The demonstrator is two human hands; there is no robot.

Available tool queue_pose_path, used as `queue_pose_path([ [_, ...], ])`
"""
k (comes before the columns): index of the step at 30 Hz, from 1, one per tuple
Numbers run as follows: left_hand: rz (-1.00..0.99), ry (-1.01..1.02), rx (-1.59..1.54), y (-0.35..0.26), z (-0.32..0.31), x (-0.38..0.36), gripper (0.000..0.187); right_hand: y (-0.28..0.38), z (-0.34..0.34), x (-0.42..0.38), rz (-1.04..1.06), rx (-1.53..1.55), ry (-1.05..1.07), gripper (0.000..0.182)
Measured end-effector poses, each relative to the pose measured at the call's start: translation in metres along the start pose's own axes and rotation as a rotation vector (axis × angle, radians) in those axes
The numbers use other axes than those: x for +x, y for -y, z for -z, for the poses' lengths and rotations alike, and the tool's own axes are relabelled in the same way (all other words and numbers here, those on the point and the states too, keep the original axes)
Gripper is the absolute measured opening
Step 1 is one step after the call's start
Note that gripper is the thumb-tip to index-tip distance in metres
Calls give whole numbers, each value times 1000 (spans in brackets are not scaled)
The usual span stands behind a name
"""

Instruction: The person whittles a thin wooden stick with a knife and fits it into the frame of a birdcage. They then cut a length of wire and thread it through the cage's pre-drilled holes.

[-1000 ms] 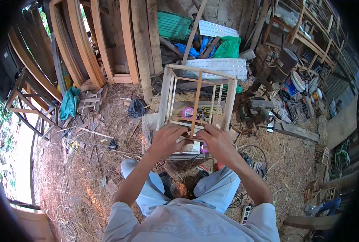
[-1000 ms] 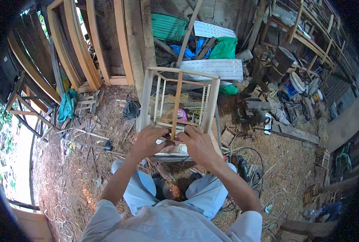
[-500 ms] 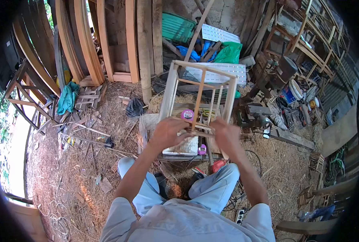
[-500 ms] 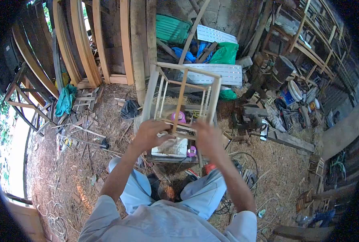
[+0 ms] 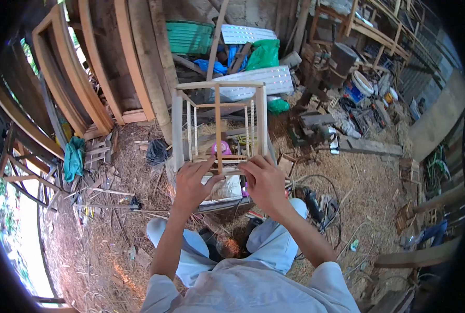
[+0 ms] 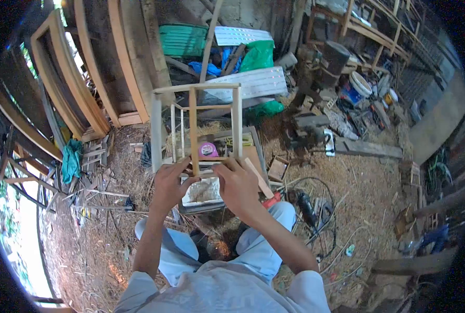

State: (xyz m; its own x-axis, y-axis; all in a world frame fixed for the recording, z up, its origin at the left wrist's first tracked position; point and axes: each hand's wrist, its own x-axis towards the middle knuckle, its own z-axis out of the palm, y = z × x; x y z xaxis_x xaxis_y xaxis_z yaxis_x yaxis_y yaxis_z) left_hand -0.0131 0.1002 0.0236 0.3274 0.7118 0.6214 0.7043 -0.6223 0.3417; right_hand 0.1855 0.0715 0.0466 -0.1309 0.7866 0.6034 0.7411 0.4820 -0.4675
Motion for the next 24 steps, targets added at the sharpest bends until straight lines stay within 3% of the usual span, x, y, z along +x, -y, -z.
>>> queue_pose_path([
  [4, 7, 6, -29, -3, 3, -1, 52, 0, -3, 7, 6, -126, -36, 26],
  [12, 74, -51, -104, -12, -1, -4, 45, 3, -24, -3, -127, -3, -164, 26],
  [24, 141, -26, -49, -9, 0, -10, 46, 3, -20, -3, -137, 58, -85, 28],
])
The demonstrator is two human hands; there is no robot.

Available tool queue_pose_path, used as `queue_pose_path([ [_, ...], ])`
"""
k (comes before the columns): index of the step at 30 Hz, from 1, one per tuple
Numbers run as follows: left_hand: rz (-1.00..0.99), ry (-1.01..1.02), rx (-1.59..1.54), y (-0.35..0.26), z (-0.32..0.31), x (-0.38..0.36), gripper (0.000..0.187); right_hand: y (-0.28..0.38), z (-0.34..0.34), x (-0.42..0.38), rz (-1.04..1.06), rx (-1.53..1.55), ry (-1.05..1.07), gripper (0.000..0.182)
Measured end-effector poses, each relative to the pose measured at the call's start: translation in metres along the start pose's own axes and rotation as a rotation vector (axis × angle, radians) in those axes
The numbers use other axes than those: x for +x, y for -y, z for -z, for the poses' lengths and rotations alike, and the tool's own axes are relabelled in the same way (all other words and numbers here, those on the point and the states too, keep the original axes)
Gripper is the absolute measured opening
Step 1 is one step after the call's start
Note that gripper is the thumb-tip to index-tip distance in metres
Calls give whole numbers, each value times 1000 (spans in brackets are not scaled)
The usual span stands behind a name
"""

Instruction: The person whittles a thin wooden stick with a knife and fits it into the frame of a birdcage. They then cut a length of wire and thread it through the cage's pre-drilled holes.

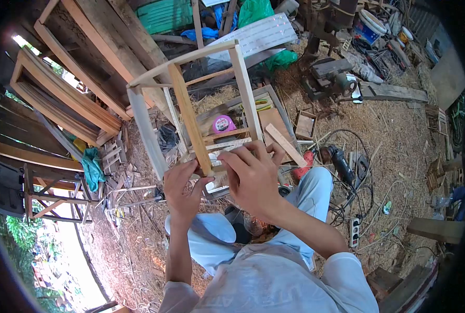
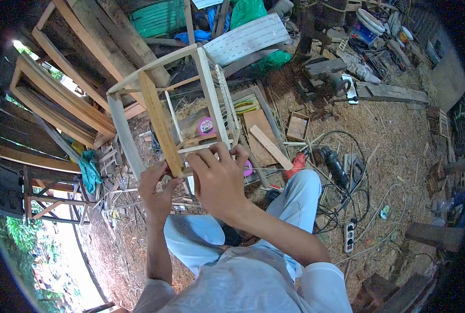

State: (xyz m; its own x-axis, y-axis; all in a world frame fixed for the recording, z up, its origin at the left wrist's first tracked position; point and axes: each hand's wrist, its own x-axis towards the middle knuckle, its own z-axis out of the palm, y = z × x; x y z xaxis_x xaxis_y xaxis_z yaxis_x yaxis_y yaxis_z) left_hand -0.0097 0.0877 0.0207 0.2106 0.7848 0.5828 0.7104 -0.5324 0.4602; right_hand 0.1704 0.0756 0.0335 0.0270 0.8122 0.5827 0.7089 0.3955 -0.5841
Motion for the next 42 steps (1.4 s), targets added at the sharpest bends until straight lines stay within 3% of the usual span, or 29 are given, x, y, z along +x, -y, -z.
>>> queue_pose_path([
  [12, -37, -15, 13, -6, 2, -3, 27, 2, 7, -2, -26, 59, 63, 22],
  [22, -67, -8, 9, 0, 1, -5, 24, 8, 10, 0, -8, -15, 104, 20],
  [27, -91, -15, 24, 0, 1, -3, 25, 8, 8, 0, 28, 21, 102, 17],
  [34, -84, -14, -10, -1, 3, -4, 31, 14, 1, 9, 102, -171, 134, 13],
  [40, 117, -5, -85, -6, 5, 0, 46, 8, 1, 13, 172, -90, 184, 12],
  [42, -41, 40, -71, 2, 4, 3, 51, 9, 3, 14, 94, -19, 238, 12],
])
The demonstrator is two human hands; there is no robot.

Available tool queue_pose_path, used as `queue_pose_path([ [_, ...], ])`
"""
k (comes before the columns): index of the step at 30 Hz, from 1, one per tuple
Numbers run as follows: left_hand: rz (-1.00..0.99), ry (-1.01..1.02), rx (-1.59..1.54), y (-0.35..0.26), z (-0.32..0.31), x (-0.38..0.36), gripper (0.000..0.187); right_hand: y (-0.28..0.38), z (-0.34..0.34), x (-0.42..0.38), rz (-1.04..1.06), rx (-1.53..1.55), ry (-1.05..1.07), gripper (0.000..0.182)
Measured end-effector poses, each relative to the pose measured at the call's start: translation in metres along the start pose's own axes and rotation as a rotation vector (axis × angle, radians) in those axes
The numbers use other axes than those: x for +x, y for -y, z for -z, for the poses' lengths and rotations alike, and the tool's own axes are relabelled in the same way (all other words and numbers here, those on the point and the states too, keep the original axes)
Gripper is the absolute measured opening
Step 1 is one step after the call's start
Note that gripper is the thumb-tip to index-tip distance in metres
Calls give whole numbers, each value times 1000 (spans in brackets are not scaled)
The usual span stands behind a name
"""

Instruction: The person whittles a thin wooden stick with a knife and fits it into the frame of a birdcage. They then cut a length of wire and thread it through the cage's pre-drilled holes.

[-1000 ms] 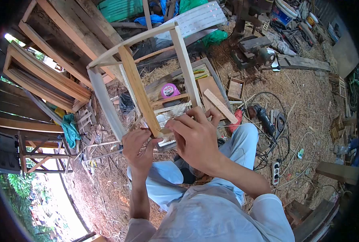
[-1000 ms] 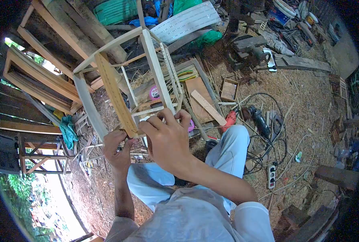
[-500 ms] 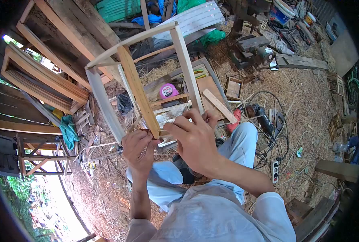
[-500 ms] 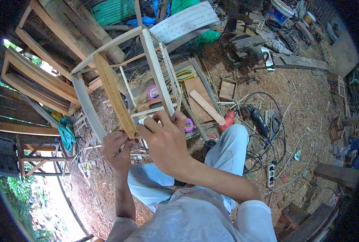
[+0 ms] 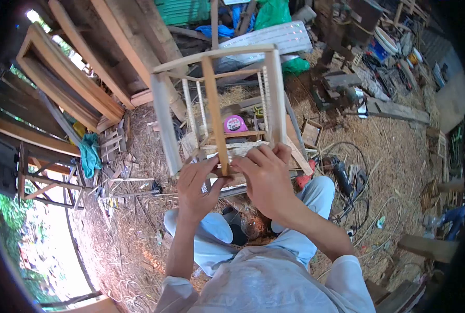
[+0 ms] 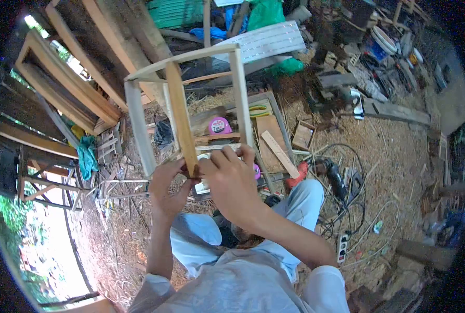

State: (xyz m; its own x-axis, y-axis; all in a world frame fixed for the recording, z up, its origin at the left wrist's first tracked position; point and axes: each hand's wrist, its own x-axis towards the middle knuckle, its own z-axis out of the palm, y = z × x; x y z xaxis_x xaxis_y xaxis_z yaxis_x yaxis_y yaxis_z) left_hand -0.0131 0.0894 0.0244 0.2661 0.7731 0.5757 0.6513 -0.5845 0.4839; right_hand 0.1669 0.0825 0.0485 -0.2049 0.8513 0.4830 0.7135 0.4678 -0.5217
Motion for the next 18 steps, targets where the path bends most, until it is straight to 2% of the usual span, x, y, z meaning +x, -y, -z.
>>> queue_pose_path([
  [4, -30, -11, 12, -4, 1, 5, 52, -5, -3, 10, 54, 3, 52, 15],
  [6, -29, -35, 8, -3, 2, 6, 50, -5, -4, 15, 99, 38, -18, 17],
  [9, -9, -31, -23, -3, 5, 5, 48, -3, -4, 16, 72, 46, 25, 12],
  [12, -39, -32, 14, -1, 5, 6, 46, -7, 8, 15, 109, -1, -7, 8],
  [14, 12, -22, -30, -3, 3, 6, 51, -10, 25, 13, 72, -116, 49, 6],
  [15, -39, -47, -42, -2, 3, 8, 45, -13, 27, 12, 84, -74, 50, 8],
  [18, -24, -18, -61, -2, 4, 7, 45, -16, 20, 10, 109, -113, 40, 11],
])
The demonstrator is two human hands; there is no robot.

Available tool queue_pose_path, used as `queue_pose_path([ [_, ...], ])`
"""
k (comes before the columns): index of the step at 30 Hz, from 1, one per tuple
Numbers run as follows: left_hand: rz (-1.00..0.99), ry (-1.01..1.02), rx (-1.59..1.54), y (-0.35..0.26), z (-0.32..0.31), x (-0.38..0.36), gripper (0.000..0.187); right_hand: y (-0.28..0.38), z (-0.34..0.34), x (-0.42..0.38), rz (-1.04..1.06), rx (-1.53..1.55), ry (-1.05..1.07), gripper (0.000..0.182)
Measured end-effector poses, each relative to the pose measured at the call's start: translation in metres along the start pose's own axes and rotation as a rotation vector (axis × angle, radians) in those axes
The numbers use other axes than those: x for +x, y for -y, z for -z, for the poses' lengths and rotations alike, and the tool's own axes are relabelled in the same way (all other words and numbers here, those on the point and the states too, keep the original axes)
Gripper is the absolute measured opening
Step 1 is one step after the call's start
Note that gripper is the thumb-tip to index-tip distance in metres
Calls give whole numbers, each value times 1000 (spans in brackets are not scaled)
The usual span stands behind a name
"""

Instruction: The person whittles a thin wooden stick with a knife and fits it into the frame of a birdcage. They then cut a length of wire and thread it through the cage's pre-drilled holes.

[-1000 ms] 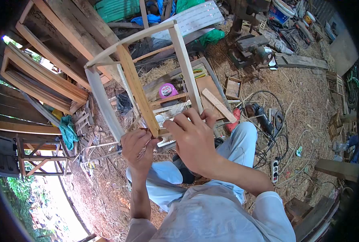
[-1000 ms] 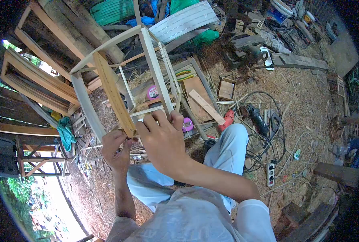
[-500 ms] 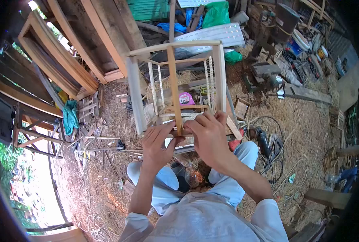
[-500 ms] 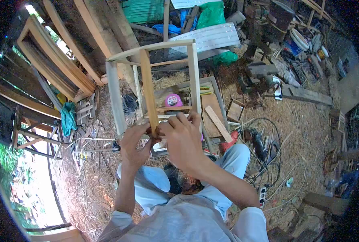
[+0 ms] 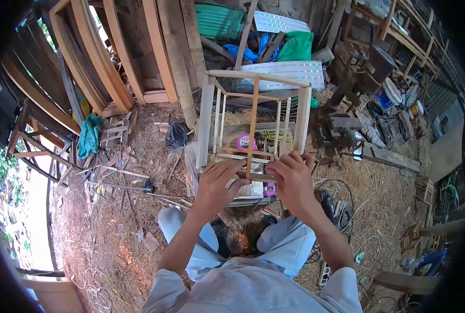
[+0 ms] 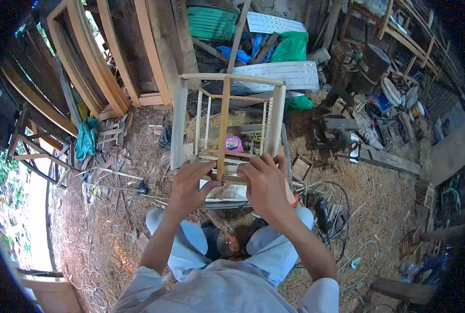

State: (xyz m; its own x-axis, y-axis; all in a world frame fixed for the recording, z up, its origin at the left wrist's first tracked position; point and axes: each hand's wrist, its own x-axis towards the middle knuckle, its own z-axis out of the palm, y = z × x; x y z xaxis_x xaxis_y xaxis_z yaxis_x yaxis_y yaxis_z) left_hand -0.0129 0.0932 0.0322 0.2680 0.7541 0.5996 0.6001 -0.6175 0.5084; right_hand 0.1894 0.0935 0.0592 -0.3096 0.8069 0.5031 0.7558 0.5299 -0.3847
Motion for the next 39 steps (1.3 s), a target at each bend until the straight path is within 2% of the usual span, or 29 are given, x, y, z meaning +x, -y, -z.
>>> queue_pose_path([
  [10, -39, -44, -3, 3, -3, 2, 48, -4, -10, 5, -9, 76, -1, 23],
  [17, -49, -26, 2, 3, 0, 3, 46, -2, -11, 8, -13, 9, 12, 24],
  [22, -115, -63, 16, 8, -4, 17, 50, -5, 1, 16, 31, -149, -24, 18],
  [27, -97, 6, 65, 10, -2, 24, 50, -14, -1, 22, 73, -222, -71, 11],
  [31, -125, -77, 4, 32, 2, 42, 47, -30, 24, 45, 149, -204, -123, 8],
  [32, -124, -72, -6, 31, 0, 47, 47, -23, 25, 47, 141, -210, -118, 8],
  [34, -76, 13, 80, 27, -5, 66, 43, -6, 30, 54, 79, -94, -297, 8],
  [36, -145, -48, 73, 38, -10, 81, 38, -8, 36, 54, 43, -103, -293, 7],
  [39, -228, -100, 124, 48, -12, 102, 31, -34, 24, 41, -49, 50, -352, 8],
])
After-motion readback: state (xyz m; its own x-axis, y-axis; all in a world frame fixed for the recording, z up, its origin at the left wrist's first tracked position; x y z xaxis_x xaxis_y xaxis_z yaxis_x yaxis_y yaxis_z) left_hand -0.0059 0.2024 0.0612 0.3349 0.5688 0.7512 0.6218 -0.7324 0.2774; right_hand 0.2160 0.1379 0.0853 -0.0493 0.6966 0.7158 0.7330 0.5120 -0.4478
